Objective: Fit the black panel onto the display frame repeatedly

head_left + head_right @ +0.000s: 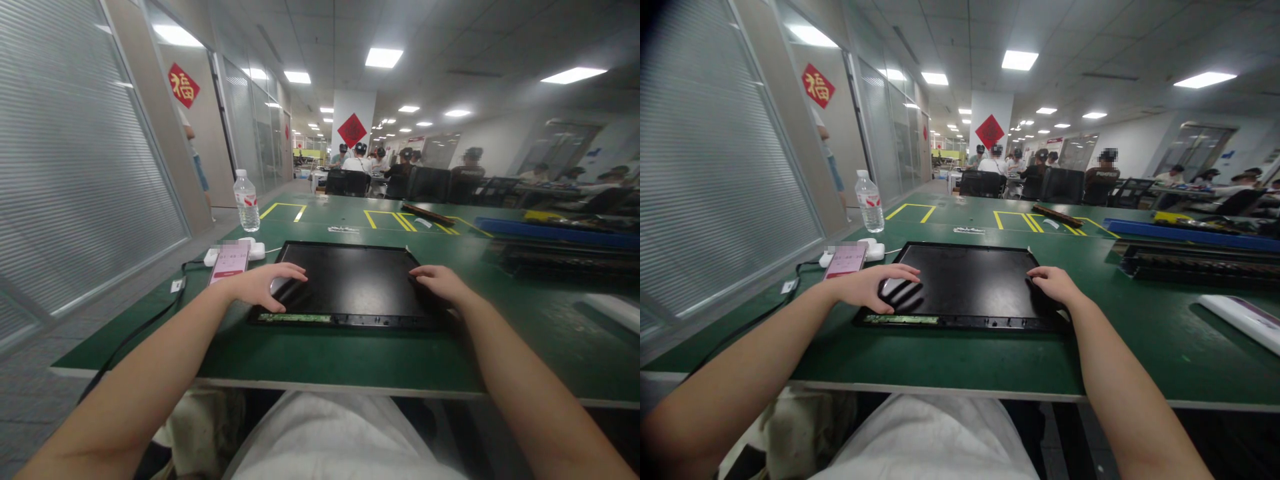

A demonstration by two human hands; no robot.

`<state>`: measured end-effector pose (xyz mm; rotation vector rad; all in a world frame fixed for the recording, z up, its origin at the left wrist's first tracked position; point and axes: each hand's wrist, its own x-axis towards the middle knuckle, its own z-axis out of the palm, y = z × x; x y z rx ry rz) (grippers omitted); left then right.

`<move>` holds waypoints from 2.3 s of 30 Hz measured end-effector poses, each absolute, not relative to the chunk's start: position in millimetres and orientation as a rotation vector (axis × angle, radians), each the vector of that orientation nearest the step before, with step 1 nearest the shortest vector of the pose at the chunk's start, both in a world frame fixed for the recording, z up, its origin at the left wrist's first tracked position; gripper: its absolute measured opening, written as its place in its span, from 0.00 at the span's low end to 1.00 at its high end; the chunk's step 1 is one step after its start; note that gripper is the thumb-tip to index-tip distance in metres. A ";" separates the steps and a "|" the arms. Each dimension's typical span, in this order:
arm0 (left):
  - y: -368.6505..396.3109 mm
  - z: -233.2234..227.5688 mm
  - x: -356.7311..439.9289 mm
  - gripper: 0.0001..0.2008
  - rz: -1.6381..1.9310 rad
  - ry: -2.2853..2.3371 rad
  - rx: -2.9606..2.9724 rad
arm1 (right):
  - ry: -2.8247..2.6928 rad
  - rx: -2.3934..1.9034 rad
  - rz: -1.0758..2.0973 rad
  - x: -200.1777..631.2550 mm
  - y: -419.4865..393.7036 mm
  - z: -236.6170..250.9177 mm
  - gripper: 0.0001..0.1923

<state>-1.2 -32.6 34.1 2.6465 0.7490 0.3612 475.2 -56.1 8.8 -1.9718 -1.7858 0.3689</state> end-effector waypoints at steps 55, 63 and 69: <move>-10.8 15.8 0.8 0.25 0.300 1.637 2.543 | -1.588 -2.213 0.356 498.0 -42.0 -7.5 0.24; -11.0 12.9 0.8 0.24 0.333 1.652 2.480 | -1.629 -2.201 0.319 495.1 -43.9 -4.1 0.19; -13.0 14.1 2.1 0.24 0.353 1.685 2.449 | -1.614 -2.212 0.337 494.6 -44.1 -4.1 0.19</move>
